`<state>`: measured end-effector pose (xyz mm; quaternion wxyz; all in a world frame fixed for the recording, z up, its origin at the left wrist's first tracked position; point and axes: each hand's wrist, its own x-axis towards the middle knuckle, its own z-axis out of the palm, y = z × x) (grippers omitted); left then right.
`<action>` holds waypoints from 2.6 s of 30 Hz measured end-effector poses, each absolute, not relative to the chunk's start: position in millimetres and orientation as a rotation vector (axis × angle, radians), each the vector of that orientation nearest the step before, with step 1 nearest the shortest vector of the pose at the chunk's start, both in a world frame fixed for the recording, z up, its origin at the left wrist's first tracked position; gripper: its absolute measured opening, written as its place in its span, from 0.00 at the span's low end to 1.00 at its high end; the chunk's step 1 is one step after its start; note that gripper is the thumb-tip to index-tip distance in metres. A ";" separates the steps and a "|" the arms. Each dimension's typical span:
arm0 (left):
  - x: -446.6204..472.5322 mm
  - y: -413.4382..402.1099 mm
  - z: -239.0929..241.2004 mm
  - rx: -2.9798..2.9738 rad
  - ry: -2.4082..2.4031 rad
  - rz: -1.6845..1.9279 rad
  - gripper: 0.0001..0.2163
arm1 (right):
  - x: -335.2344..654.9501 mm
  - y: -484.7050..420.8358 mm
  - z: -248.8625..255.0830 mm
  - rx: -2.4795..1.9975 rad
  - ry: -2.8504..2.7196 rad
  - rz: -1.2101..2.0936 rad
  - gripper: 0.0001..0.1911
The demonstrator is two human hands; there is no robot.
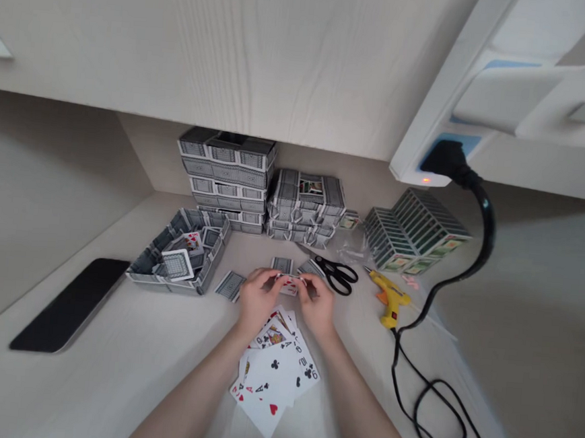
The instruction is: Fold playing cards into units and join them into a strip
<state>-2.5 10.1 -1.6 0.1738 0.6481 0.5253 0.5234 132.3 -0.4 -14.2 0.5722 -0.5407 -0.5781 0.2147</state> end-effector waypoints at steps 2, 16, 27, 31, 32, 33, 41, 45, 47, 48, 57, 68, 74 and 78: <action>-2.6 9.1 -1.2 1.874 1.469 1.490 0.07 | 131.8 -1.1 -13.7 -1.265 -1.374 0.481 0.08; -2.1 5.2 6.6 1.936 1.195 1.402 0.06 | 137.0 -1.0 -13.1 -1.311 -1.334 0.396 0.07; 2.7 8.7 -1.8 1.598 1.243 1.292 0.10 | 128.7 -3.1 -8.5 -1.232 -1.344 0.647 0.07; 4.5 9.2 -2.9 1.607 1.271 1.284 0.12 | 129.1 -1.6 -8.6 -1.288 -1.238 0.689 0.08; 4.7 9.3 -3.3 1.611 1.263 1.281 0.13 | 129.9 -0.6 -9.0 -1.297 -1.208 0.699 0.08; 4.8 9.5 -4.0 1.614 1.254 1.275 0.14 | 130.7 0.6 -9.7 -1.301 -1.176 0.712 0.09; 3.0 15.3 -10.1 1.366 1.245 1.372 0.10 | 128.2 7.5 -17.7 -1.163 -1.026 0.967 0.15; 1.0 9.7 5.2 1.322 1.073 1.313 0.13 | 129.8 6.9 -16.7 -1.187 -1.004 1.002 0.15; 0.0 4.9 12.9 1.370 0.932 1.253 0.15 | 132.5 6.9 -15.1 -1.198 -0.966 1.026 0.16; -0.1 2.8 15.2 1.386 0.864 1.231 0.18 | 133.9 7.1 -14.5 -1.202 -0.950 1.041 0.16; 1.9 2.9 7.2 1.749 0.965 1.197 0.27 | 136.2 8.6 -14.6 -1.224 -0.984 1.023 0.16; 2.0 -2.3 14.4 2.006 1.030 1.217 0.26 | 135.4 10.6 -18.0 -1.222 -0.935 1.007 0.18; 3.1 -4.1 13.9 1.999 1.046 1.192 0.26 | 133.1 5.6 -15.6 -1.197 -0.990 1.071 0.14; 2.5 -4.2 15.5 2.002 1.047 1.208 0.24 | 133.0 6.3 -15.3 -1.210 -1.012 0.992 0.14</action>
